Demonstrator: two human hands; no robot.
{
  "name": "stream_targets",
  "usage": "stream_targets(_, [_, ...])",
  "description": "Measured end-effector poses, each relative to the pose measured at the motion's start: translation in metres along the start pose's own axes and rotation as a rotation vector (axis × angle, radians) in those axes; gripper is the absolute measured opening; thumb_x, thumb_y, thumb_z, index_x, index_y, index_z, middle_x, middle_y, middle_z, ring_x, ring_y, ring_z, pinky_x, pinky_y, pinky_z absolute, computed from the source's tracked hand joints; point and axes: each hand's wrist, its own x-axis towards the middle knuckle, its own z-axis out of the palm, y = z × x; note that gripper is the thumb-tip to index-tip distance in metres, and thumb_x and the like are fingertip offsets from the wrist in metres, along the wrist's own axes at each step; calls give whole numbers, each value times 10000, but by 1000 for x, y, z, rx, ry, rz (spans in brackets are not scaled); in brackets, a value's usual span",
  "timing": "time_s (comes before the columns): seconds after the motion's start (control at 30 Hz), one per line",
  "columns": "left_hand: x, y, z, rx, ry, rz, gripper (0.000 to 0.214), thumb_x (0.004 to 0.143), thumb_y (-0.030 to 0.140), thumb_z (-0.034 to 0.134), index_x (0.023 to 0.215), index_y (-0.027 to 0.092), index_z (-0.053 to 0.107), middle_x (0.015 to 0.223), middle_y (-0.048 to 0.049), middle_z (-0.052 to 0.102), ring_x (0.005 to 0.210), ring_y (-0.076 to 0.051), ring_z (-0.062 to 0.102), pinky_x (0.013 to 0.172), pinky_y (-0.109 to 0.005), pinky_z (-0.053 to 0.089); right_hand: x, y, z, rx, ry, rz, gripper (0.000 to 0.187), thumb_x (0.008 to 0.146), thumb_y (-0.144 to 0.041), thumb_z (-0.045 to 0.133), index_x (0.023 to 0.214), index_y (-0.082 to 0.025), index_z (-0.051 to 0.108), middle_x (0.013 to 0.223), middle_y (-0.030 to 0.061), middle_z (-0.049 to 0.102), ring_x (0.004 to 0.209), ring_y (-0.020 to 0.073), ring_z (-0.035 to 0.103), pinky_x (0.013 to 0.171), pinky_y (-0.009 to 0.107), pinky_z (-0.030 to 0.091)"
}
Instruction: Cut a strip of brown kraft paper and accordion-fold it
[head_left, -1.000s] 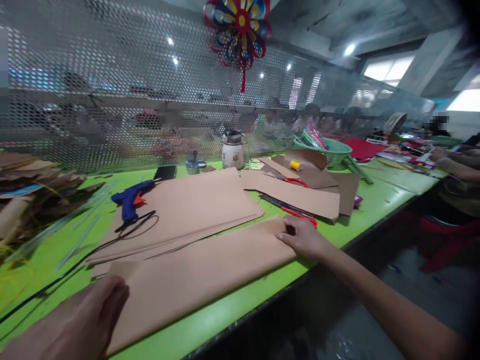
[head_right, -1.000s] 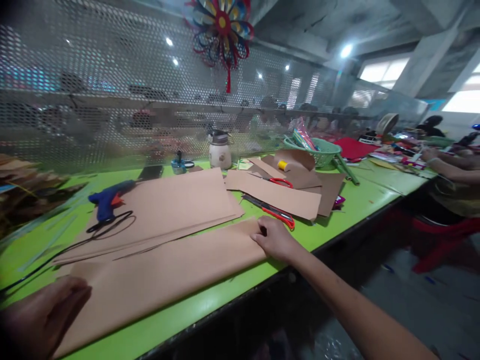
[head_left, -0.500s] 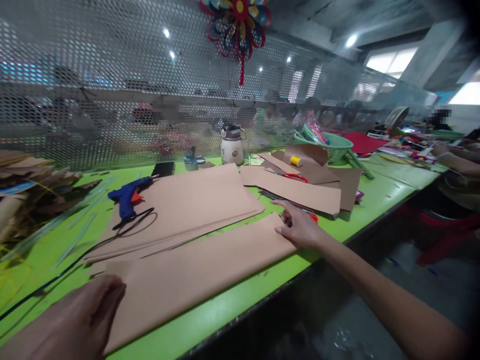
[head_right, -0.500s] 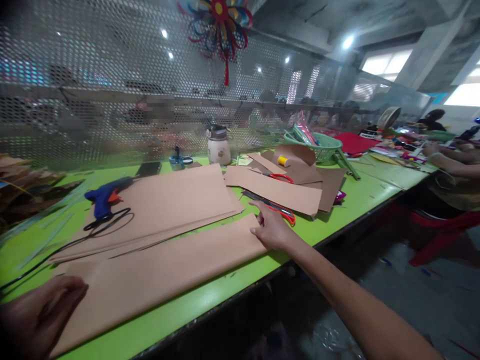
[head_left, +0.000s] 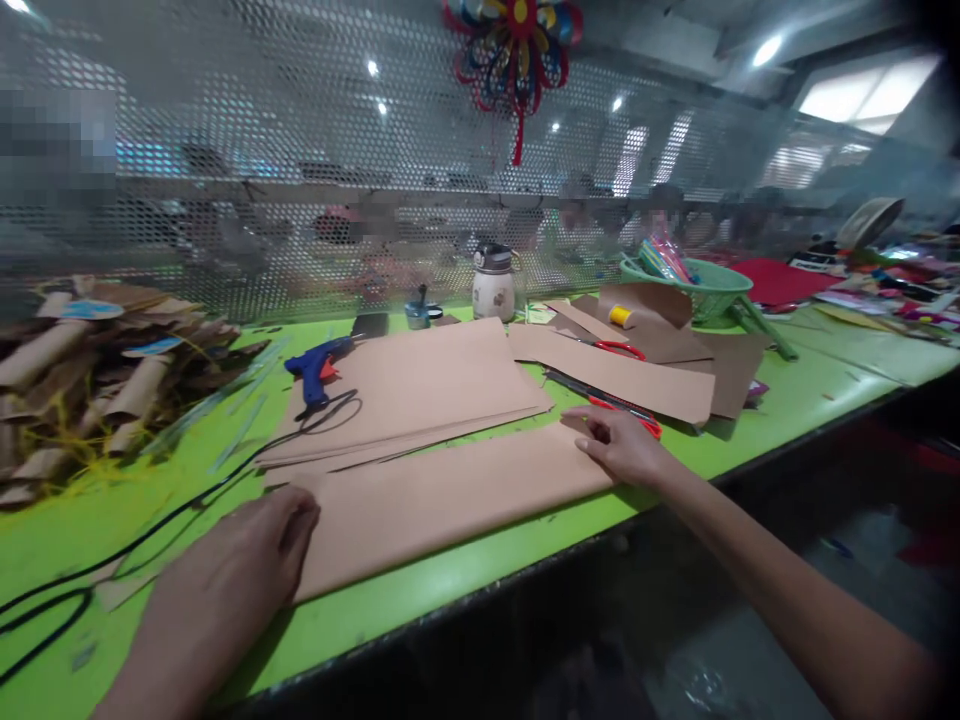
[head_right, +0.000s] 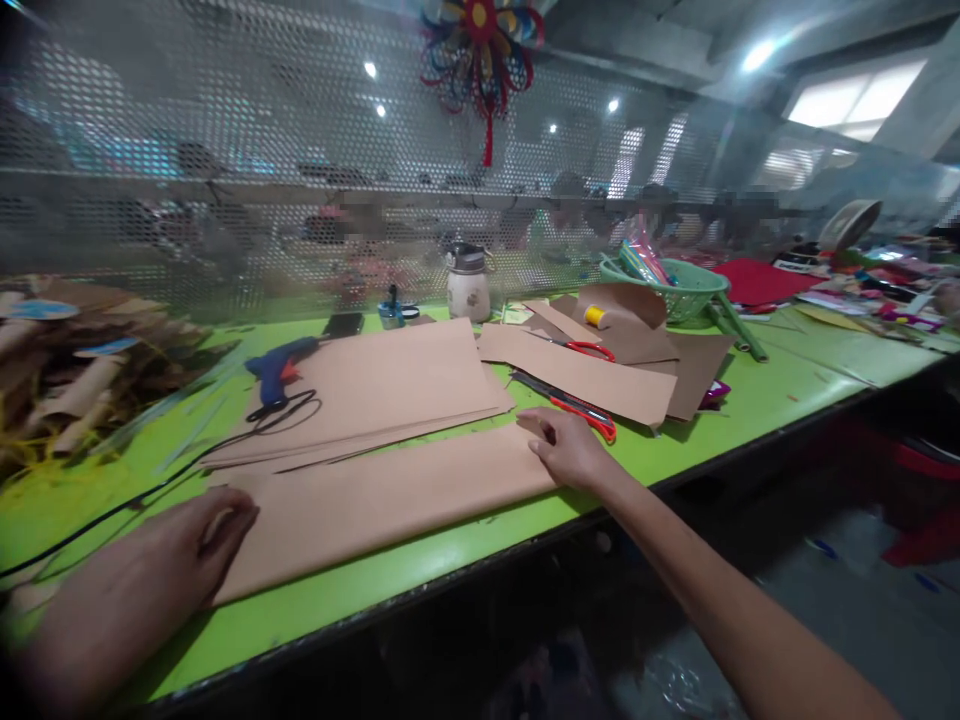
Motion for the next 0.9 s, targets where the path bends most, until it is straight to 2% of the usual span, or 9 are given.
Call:
stream_targets(0.07, [-2, 8, -5, 125, -45, 24, 257, 857, 393, 350, 768, 235, 532, 751, -45, 609, 658, -228, 537, 543, -288, 278, -3, 0, 2, 20, 22, -16, 358, 741, -176, 537, 1084, -194, 642, 959, 57, 652, 845, 201, 581, 761, 330, 447])
stream_targets(0.13, [-4, 10, -5, 177, -40, 36, 251, 869, 381, 345, 795, 232, 534, 790, -47, 617, 709, -225, 557, 545, -284, 290, -6, 0, 4, 26, 41, -33, 315, 755, -183, 530, 1041, -193, 661, 1046, 67, 649, 930, 215, 585, 819, 344, 445])
stream_targets(0.33, [-10, 12, -1, 256, -5, 51, 248, 897, 353, 348, 825, 216, 542, 776, -42, 601, 733, -206, 551, 555, -280, 296, -9, 6, 9, -130, 24, -123, 262, 799, -220, 482, 941, -217, 702, 960, 63, 672, 886, 223, 596, 771, 329, 457])
stream_targets(0.57, [-14, 13, -3, 245, 40, 100, 264, 920, 322, 349, 874, 208, 583, 816, -58, 584, 832, -203, 529, 658, -285, 363, -6, 19, 12, -380, -21, -145, 333, 858, -329, 422, 1035, -241, 689, 809, 72, 606, 770, 215, 570, 626, 299, 434])
stream_targets(0.67, [-16, 13, -3, 249, 101, 115, 274, 912, 330, 369, 847, 200, 601, 861, -79, 561, 845, -221, 510, 688, -313, 392, -6, 23, 14, -459, 8, -201, 356, 875, -357, 403, 1040, -235, 694, 776, 84, 573, 765, 225, 540, 635, 320, 431])
stream_targets(0.8, [-15, 14, 0, 160, 219, 227, 246, 898, 281, 401, 793, 169, 593, 1103, -119, 507, 1002, -251, 468, 845, -385, 407, -7, 26, 17, -557, 115, -305, 354, 880, -384, 414, 998, -232, 711, 894, 113, 578, 871, 262, 496, 714, 367, 424])
stream_targets(0.9, [-13, 17, 1, 26, 206, 374, 223, 914, 225, 367, 927, 160, 580, 1074, -111, 510, 946, -201, 492, 826, -339, 428, -4, 26, 17, -602, 117, -382, 343, 893, -358, 405, 949, -224, 716, 980, 105, 589, 881, 255, 475, 741, 369, 409])
